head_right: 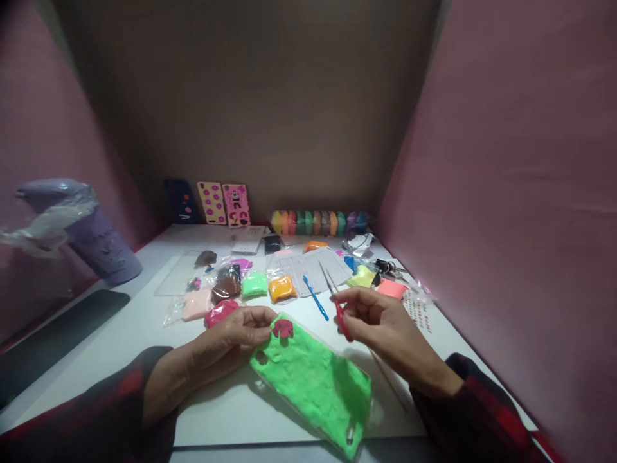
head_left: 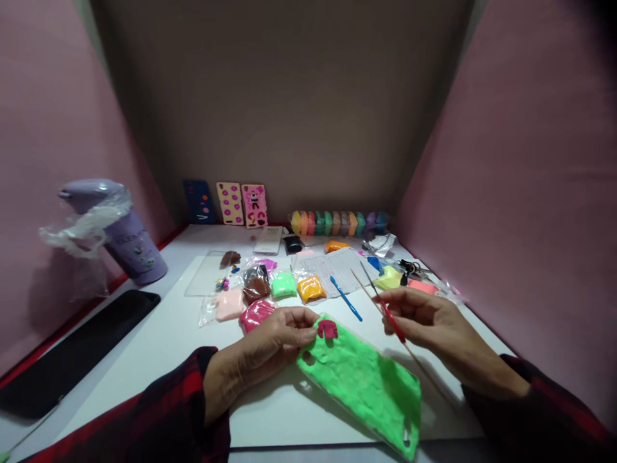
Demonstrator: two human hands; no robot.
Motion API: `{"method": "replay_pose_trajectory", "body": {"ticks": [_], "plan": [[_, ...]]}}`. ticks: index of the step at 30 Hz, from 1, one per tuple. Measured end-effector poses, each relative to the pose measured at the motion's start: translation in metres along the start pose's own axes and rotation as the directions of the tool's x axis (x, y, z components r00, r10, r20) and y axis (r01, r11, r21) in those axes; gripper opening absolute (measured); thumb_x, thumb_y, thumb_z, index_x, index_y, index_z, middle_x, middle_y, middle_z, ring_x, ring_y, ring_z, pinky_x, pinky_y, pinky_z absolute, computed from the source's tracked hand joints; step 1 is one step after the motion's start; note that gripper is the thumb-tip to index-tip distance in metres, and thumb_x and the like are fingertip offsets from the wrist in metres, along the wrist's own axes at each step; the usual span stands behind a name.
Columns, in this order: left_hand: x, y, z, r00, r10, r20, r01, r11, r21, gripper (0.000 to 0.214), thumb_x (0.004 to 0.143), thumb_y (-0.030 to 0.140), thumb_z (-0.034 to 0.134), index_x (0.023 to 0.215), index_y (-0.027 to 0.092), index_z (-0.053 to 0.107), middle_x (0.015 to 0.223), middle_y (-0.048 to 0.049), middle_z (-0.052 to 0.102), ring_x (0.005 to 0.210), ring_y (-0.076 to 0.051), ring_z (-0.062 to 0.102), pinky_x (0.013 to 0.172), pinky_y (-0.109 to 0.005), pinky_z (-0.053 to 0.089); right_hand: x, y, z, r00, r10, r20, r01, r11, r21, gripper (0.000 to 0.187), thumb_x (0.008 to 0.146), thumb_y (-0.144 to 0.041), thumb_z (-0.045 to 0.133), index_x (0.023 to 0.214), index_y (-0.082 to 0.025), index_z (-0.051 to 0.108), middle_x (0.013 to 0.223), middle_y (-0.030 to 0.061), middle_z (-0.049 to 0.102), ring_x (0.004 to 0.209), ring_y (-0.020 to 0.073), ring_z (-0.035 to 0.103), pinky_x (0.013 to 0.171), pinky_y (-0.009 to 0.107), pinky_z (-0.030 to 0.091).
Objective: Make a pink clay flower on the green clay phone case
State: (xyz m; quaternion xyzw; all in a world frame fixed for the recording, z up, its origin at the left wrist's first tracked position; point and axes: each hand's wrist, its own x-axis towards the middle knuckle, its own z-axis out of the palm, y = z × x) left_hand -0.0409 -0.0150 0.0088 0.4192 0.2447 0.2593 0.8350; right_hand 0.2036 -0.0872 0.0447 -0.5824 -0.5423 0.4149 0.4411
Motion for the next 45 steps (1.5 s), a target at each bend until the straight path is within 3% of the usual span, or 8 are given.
{"method": "replay_pose_trajectory", "body": {"ticks": [3, 6, 12, 18, 21, 32, 45], "plan": [[0.000, 0.000, 0.000, 1.000, 0.019, 0.014, -0.020, 0.999, 0.040, 0.020, 0.068, 0.015, 0.078, 0.085, 0.009, 0.069, 0.080, -0.0069, 0.064, 0.064, -0.010, 0.056, 0.059, -0.020, 0.040, -0.010, -0.003, 0.012, 0.972, 0.072, 0.222, -0.116, 0.975, 0.191, 0.034, 0.068, -0.034, 0.080, 0.091, -0.017, 0.062, 0.066, -0.0051, 0.050, 0.056, 0.0068, 0.045, 0.051, 0.019, 0.036], [0.001, 0.002, 0.000, 0.999, 0.020, 0.031, -0.022, 0.997, 0.074, 0.018, 0.071, 0.016, 0.075, 0.086, 0.009, 0.068, 0.081, -0.0070, 0.063, 0.064, -0.010, 0.054, 0.058, -0.020, 0.037, -0.016, -0.003, 0.018, 0.913, 0.117, 0.392, -0.221, 0.948, 0.231, 0.032, 0.069, -0.031, 0.081, 0.087, -0.016, 0.059, 0.065, -0.0053, 0.052, 0.055, 0.0050, 0.043, 0.050, 0.017, 0.033], [0.002, 0.002, 0.000, 0.997, 0.070, -0.009, -0.070, 0.997, 0.034, 0.017, 0.072, 0.019, 0.076, 0.084, 0.009, 0.068, 0.075, -0.0055, 0.060, 0.065, -0.011, 0.054, 0.063, -0.022, 0.039, -0.025, -0.010, 0.020, 0.838, 0.164, 0.520, -0.326, 0.915, 0.236, 0.029, 0.071, -0.027, 0.075, 0.084, -0.017, 0.051, 0.062, -0.0053, 0.057, 0.050, 0.0046, 0.046, 0.048, 0.017, 0.033], [0.004, 0.001, 0.001, 0.993, 0.083, -0.081, -0.082, 0.997, 0.016, 0.024, 0.070, 0.023, 0.079, 0.084, 0.009, 0.067, 0.076, -0.0069, 0.060, 0.063, -0.012, 0.054, 0.060, -0.023, 0.038, -0.026, -0.014, 0.038, 0.763, 0.347, 0.545, -0.499, 0.852, 0.156, 0.024, 0.065, -0.013, 0.066, 0.079, -0.018, 0.048, 0.055, -0.0073, 0.058, 0.047, 0.0042, 0.050, 0.048, 0.016, 0.037], [0.002, 0.002, 0.004, 0.992, 0.103, -0.067, -0.100, 0.994, 0.054, 0.021, 0.070, 0.022, 0.078, 0.081, 0.009, 0.066, 0.077, -0.0057, 0.058, 0.064, -0.011, 0.051, 0.060, -0.022, 0.037, -0.025, -0.013, 0.043, 0.770, 0.380, 0.512, -0.508, 0.851, 0.134, 0.023, 0.065, -0.015, 0.066, 0.080, -0.018, 0.050, 0.054, -0.0078, 0.057, 0.046, 0.0032, 0.047, 0.046, 0.015, 0.035], [0.000, 0.005, 0.015, 0.986, 0.165, 0.013, -0.165, 0.986, 0.027, 0.013, 0.073, 0.016, 0.071, 0.076, 0.010, 0.060, 0.072, -0.0017, 0.050, 0.061, -0.010, 0.043, 0.057, -0.022, 0.032, -0.026, -0.008, 0.045, 0.783, 0.312, 0.538, -0.498, 0.833, 0.242, 0.026, 0.069, -0.026, 0.073, 0.078, -0.019, 0.049, 0.052, -0.0081, 0.051, 0.045, 0.0042, 0.045, 0.045, 0.015, 0.033], [-0.001, 0.002, 0.013, 0.986, 0.164, -0.027, -0.164, 0.986, 0.021, 0.025, 0.069, 0.024, 0.078, 0.077, 0.010, 0.059, 0.074, -0.0015, 0.049, 0.061, -0.009, 0.043, 0.057, -0.023, 0.032, -0.025, -0.009, 0.050, 0.823, 0.313, 0.474, -0.455, 0.863, 0.220, 0.023, 0.070, -0.026, 0.071, 0.079, -0.017, 0.052, 0.056, -0.0060, 0.055, 0.049, 0.0047, 0.045, 0.048, 0.016, 0.030]]}}
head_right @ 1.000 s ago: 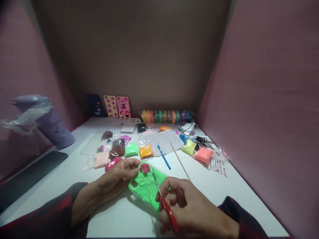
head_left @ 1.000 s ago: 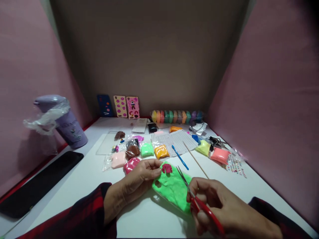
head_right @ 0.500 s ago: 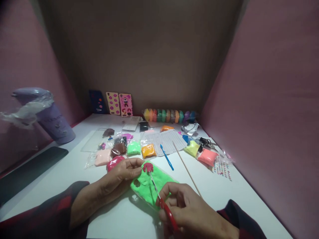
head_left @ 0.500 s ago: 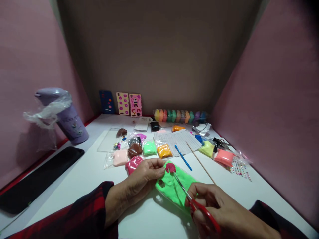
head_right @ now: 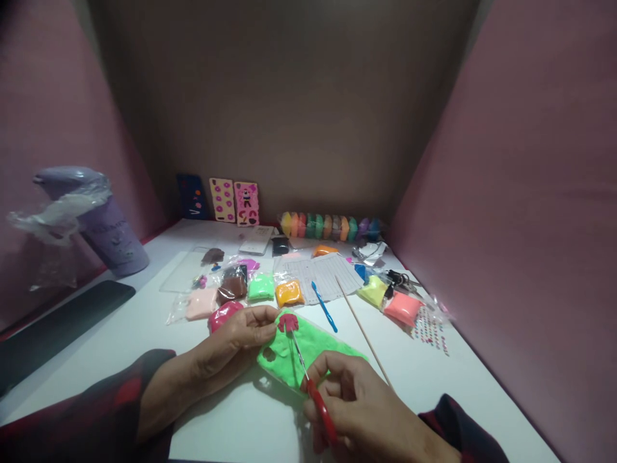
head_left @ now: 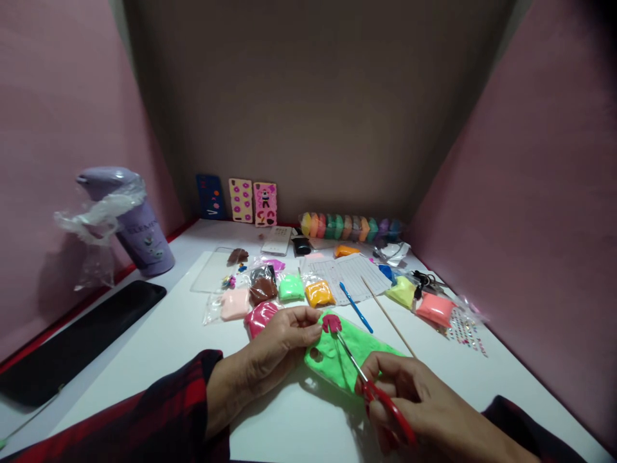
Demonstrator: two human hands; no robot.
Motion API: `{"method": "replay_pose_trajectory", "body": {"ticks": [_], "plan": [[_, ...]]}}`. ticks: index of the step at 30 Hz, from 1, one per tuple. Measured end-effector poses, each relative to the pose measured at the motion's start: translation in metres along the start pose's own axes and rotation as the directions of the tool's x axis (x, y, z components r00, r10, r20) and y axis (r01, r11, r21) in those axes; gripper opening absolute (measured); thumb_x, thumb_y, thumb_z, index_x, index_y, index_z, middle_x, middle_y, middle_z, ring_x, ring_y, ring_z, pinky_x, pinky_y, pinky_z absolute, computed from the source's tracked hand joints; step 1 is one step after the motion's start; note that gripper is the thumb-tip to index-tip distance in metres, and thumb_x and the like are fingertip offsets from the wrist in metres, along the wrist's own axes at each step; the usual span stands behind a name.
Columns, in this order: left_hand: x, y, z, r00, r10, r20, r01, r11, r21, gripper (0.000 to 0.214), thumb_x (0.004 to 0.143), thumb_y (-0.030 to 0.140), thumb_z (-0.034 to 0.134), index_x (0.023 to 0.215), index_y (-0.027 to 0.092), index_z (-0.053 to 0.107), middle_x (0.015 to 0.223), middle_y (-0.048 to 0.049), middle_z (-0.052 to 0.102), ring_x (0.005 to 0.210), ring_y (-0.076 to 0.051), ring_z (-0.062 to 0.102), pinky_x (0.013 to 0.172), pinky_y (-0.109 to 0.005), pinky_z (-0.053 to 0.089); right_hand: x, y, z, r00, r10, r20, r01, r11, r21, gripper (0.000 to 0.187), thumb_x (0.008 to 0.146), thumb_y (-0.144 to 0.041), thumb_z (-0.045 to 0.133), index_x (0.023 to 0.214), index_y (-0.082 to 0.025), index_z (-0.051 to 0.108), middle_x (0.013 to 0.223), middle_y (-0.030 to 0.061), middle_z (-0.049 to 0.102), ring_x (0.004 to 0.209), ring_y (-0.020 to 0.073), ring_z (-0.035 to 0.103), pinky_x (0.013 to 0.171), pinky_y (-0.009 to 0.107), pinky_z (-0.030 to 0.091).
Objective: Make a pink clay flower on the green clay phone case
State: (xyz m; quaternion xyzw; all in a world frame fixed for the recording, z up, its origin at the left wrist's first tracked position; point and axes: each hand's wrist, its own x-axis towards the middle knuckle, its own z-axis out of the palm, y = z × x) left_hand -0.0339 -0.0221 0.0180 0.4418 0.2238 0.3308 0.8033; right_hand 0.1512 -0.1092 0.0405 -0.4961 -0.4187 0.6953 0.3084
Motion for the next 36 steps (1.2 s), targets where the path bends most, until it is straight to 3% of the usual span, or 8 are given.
{"method": "replay_pose_trajectory", "body": {"ticks": [7, 13, 21, 27, 36], "plan": [[0.001, -0.004, -0.004, 1.000, 0.013, -0.010, -0.013, 1.000, 0.024, 0.022, 0.068, 0.020, 0.076, 0.079, 0.011, 0.059, 0.073, -0.0005, 0.050, 0.061, -0.010, 0.044, 0.058, -0.025, 0.031, 0.009, 0.014, -0.006, 1.000, -0.025, 0.014, 0.024, 1.000, 0.013, 0.027, 0.071, -0.034, 0.072, 0.080, -0.019, 0.051, 0.053, -0.0069, 0.054, 0.044, 0.0052, 0.047, 0.042, 0.016, 0.030], [0.002, -0.002, -0.005, 1.000, -0.009, -0.021, 0.011, 0.998, 0.057, 0.026, 0.064, 0.023, 0.078, 0.078, 0.012, 0.059, 0.075, -0.0012, 0.050, 0.063, -0.011, 0.044, 0.058, -0.026, 0.030, 0.008, 0.008, -0.001, 0.999, 0.007, -0.031, -0.008, 1.000, -0.009, 0.036, 0.063, -0.040, 0.076, 0.076, -0.019, 0.051, 0.052, -0.0069, 0.052, 0.042, 0.0050, 0.046, 0.039, 0.015, 0.032], [0.000, -0.004, -0.005, 1.000, 0.003, -0.006, -0.002, 0.995, 0.098, 0.021, 0.070, 0.022, 0.073, 0.082, 0.010, 0.060, 0.077, -0.0018, 0.050, 0.063, -0.010, 0.043, 0.059, -0.026, 0.028, 0.009, 0.012, -0.003, 1.000, -0.021, -0.019, 0.022, 0.999, 0.042, 0.040, 0.065, -0.045, 0.079, 0.077, -0.018, 0.052, 0.053, -0.0073, 0.052, 0.043, 0.0034, 0.044, 0.042, 0.015, 0.036], [0.000, -0.004, -0.005, 0.999, -0.020, -0.024, 0.022, 0.997, 0.070, 0.024, 0.066, 0.021, 0.076, 0.079, 0.013, 0.058, 0.072, 0.0004, 0.046, 0.064, -0.012, 0.044, 0.060, -0.026, 0.030, 0.007, 0.008, -0.002, 1.000, 0.011, -0.019, -0.011, 1.000, 0.019, 0.046, 0.062, -0.050, 0.081, 0.076, -0.019, 0.050, 0.051, -0.0082, 0.050, 0.042, 0.0041, 0.045, 0.040, 0.015, 0.031], [0.001, -0.006, -0.008, 1.000, -0.017, -0.007, 0.017, 0.997, 0.069, 0.023, 0.069, 0.022, 0.076, 0.080, 0.012, 0.058, 0.076, -0.0019, 0.050, 0.064, -0.011, 0.045, 0.060, -0.026, 0.031, 0.010, 0.019, -0.007, 0.998, -0.054, 0.012, 0.053, 0.994, 0.092, 0.045, 0.064, -0.048, 0.081, 0.080, -0.017, 0.052, 0.055, -0.0067, 0.054, 0.044, 0.0039, 0.047, 0.042, 0.015, 0.029]]}}
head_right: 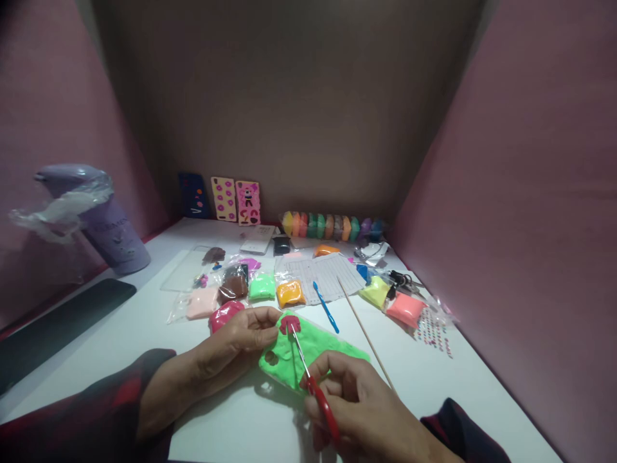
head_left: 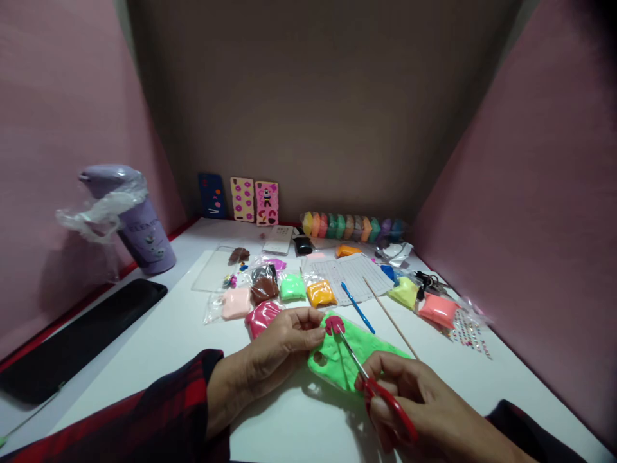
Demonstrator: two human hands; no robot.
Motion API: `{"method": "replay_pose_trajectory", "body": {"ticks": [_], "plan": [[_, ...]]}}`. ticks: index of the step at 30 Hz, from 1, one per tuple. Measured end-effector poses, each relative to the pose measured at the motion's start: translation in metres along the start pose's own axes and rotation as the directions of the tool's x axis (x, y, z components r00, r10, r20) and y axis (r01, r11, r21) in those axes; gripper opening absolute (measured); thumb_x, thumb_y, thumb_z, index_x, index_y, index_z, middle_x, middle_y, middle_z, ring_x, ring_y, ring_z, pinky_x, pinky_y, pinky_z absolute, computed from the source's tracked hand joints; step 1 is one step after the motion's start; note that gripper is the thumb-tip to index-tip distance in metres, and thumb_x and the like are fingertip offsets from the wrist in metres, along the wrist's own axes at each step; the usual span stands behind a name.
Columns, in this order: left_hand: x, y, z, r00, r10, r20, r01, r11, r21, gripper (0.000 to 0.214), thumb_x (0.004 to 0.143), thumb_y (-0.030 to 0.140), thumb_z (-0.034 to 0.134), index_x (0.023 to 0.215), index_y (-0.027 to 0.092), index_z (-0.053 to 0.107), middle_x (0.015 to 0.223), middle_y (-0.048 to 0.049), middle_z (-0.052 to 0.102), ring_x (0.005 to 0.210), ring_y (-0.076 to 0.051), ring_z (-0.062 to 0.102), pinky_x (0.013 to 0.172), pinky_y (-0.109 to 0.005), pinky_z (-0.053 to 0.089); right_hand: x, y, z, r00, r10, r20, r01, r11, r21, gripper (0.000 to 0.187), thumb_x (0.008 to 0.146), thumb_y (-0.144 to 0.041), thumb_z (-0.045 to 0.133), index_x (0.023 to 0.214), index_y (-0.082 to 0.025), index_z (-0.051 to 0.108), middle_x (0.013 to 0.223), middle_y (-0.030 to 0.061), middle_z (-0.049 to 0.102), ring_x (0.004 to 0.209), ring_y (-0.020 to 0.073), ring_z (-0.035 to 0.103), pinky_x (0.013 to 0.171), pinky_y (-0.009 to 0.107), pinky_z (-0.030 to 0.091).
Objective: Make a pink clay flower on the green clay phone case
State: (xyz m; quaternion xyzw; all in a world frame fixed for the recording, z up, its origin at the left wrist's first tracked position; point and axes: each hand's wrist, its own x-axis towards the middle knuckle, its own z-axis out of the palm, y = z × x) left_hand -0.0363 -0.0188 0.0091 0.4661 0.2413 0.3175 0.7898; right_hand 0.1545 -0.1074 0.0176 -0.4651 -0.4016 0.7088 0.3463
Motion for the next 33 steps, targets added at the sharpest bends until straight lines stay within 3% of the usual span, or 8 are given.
{"method": "replay_pose_trajectory", "body": {"ticks": [10, 15, 20, 23, 28, 33], "plan": [[-0.0024, -0.0005, 0.0000, 1.000, 0.012, -0.009, -0.012, 1.000, -0.002, 0.019, 0.071, 0.017, 0.073, 0.082, 0.012, 0.059, 0.078, -0.0025, 0.052, 0.064, -0.010, 0.044, 0.059, -0.023, 0.031, -0.0009, -0.0081, 0.0053, 0.999, 0.038, -0.015, -0.038, 0.998, -0.042, 0.042, 0.066, -0.046, 0.080, 0.078, -0.017, 0.051, 0.051, -0.0076, 0.052, 0.042, 0.0040, 0.046, 0.040, 0.014, 0.033], [-0.0021, -0.0001, -0.0001, 1.000, -0.014, -0.011, 0.014, 0.999, -0.052, 0.022, 0.070, 0.018, 0.076, 0.085, 0.010, 0.061, 0.080, -0.0041, 0.056, 0.065, -0.010, 0.049, 0.061, -0.023, 0.034, -0.0010, -0.0054, 0.0047, 0.999, 0.037, -0.005, -0.037, 0.999, -0.002, 0.042, 0.065, -0.045, 0.081, 0.075, -0.017, 0.051, 0.049, -0.0089, 0.049, 0.040, 0.0018, 0.040, 0.038, 0.013, 0.026], [0.0003, -0.0006, 0.0002, 0.997, -0.051, -0.052, 0.045, 0.992, -0.121, 0.029, 0.067, 0.021, 0.080, 0.086, 0.008, 0.062, 0.077, -0.0054, 0.057, 0.066, -0.013, 0.054, 0.061, -0.025, 0.038, 0.0007, 0.0003, 0.0015, 1.000, -0.009, 0.003, 0.008, 0.999, 0.034, 0.038, 0.068, -0.041, 0.080, 0.077, -0.016, 0.054, 0.052, -0.0075, 0.052, 0.043, 0.0024, 0.042, 0.044, 0.014, 0.032], [0.0015, -0.0017, -0.0006, 0.997, -0.052, -0.053, 0.045, 0.992, -0.119, 0.029, 0.067, 0.021, 0.080, 0.085, 0.008, 0.062, 0.077, -0.0060, 0.058, 0.064, -0.013, 0.054, 0.060, -0.024, 0.039, 0.0011, -0.0001, 0.0018, 1.000, -0.013, 0.013, 0.013, 0.999, 0.042, 0.037, 0.067, -0.041, 0.080, 0.077, -0.016, 0.054, 0.049, -0.0082, 0.051, 0.042, 0.0021, 0.039, 0.042, 0.014, 0.029], [0.0013, -0.0043, -0.0028, 0.999, -0.029, -0.044, 0.024, 0.994, -0.106, 0.024, 0.072, 0.020, 0.077, 0.087, 0.008, 0.063, 0.081, -0.0082, 0.060, 0.066, -0.013, 0.054, 0.061, -0.024, 0.040, -0.0004, -0.0021, 0.0036, 1.000, 0.026, -0.018, -0.026, 1.000, -0.005, 0.025, 0.070, -0.027, 0.076, 0.077, -0.016, 0.055, 0.049, -0.0073, 0.053, 0.041, 0.0025, 0.039, 0.039, 0.014, 0.022], [0.0002, -0.0050, -0.0037, 1.000, -0.009, -0.007, 0.009, 0.996, -0.091, 0.023, 0.072, 0.018, 0.077, 0.088, 0.008, 0.063, 0.081, -0.0071, 0.059, 0.064, -0.011, 0.052, 0.059, -0.023, 0.038, -0.0015, -0.0008, 0.0057, 1.000, 0.010, -0.012, -0.009, 0.998, 0.063, 0.019, 0.073, -0.020, 0.074, 0.076, -0.016, 0.055, 0.050, -0.0085, 0.051, 0.042, 0.0013, 0.038, 0.042, 0.013, 0.026]]}}
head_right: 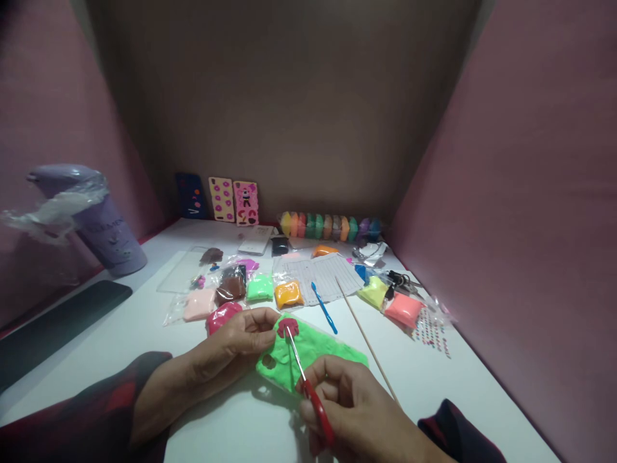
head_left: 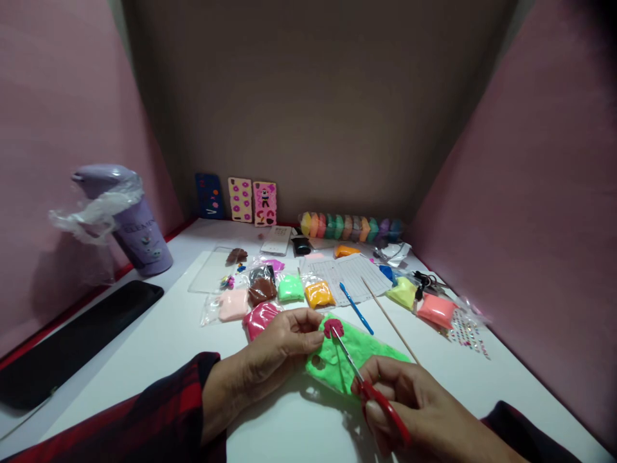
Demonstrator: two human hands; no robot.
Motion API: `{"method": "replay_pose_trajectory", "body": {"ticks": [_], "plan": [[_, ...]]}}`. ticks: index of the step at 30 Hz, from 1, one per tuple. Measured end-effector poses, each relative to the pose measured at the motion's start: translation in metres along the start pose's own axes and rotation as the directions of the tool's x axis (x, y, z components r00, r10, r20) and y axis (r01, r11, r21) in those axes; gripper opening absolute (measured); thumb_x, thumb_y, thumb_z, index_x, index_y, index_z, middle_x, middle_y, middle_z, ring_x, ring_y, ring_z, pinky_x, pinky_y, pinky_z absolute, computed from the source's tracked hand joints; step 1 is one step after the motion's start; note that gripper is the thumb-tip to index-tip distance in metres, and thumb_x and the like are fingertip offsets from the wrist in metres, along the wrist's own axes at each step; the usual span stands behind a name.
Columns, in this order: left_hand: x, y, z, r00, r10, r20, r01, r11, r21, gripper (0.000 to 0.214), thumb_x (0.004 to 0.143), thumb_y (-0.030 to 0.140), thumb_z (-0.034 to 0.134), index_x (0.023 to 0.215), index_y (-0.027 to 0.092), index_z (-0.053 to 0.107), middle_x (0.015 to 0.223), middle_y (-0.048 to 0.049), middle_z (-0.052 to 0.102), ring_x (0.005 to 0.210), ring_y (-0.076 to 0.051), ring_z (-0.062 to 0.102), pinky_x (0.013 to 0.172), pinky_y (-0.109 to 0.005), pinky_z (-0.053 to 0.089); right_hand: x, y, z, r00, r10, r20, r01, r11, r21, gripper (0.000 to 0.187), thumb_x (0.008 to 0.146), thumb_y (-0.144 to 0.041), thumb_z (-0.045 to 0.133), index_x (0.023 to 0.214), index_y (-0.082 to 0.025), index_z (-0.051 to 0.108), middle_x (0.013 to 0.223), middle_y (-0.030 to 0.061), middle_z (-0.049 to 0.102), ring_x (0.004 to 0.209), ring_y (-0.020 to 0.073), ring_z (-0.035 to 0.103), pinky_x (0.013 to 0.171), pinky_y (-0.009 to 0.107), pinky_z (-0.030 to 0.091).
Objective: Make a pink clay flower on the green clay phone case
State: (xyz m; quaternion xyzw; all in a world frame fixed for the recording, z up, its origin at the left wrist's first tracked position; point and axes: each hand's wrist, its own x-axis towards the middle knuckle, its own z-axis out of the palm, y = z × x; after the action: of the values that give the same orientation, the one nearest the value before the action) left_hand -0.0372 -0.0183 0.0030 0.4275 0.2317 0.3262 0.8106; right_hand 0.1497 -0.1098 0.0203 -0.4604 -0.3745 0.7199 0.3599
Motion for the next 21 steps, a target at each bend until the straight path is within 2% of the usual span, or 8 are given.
{"method": "replay_pose_trajectory", "body": {"ticks": [7, 11, 15, 21], "plan": [[0.001, 0.000, -0.001, 1.000, 0.002, 0.006, -0.002, 1.000, 0.012, 0.022, 0.072, 0.018, 0.076, 0.087, 0.009, 0.062, 0.081, -0.0063, 0.059, 0.067, -0.012, 0.052, 0.061, -0.023, 0.036, 0.002, 0.005, 0.000, 1.000, 0.002, -0.010, -0.002, 1.000, 0.005, 0.021, 0.072, -0.020, 0.074, 0.077, -0.017, 0.053, 0.050, -0.0095, 0.047, 0.043, 0.0023, 0.034, 0.044, 0.016, 0.026], [0.000, 0.000, -0.002, 1.000, 0.014, 0.022, -0.014, 1.000, 0.015, 0.019, 0.072, 0.016, 0.076, 0.083, 0.011, 0.061, 0.077, -0.0030, 0.056, 0.065, -0.011, 0.051, 0.061, -0.023, 0.035, -0.002, 0.003, -0.001, 0.999, 0.034, -0.012, -0.035, 0.994, -0.106, 0.022, 0.074, -0.022, 0.072, 0.079, -0.017, 0.051, 0.053, -0.0095, 0.043, 0.047, 0.0034, 0.031, 0.045, 0.018, 0.022], [0.000, 0.000, -0.002, 1.000, -0.001, 0.024, 0.001, 1.000, 0.012, 0.019, 0.073, 0.016, 0.076, 0.084, 0.009, 0.063, 0.079, -0.0055, 0.058, 0.064, -0.010, 0.052, 0.060, -0.022, 0.037, -0.008, -0.004, -0.002, 0.997, 0.068, -0.026, -0.072, 0.974, -0.217, 0.017, 0.078, -0.024, 0.068, 0.081, -0.018, 0.051, 0.057, -0.0088, 0.040, 0.051, 0.0047, 0.030, 0.047, 0.019, 0.021], [0.003, 0.002, -0.002, 1.000, -0.024, -0.005, 0.024, 0.999, -0.032, 0.021, 0.072, 0.018, 0.077, 0.086, 0.007, 0.064, 0.079, -0.0075, 0.060, 0.062, -0.010, 0.054, 0.058, -0.021, 0.039, -0.007, -0.002, -0.004, 0.997, 0.078, 0.008, -0.074, 0.972, -0.223, 0.016, 0.077, -0.021, 0.066, 0.079, -0.019, 0.051, 0.055, -0.0089, 0.041, 0.049, 0.0049, 0.030, 0.047, 0.021, 0.019]]}}
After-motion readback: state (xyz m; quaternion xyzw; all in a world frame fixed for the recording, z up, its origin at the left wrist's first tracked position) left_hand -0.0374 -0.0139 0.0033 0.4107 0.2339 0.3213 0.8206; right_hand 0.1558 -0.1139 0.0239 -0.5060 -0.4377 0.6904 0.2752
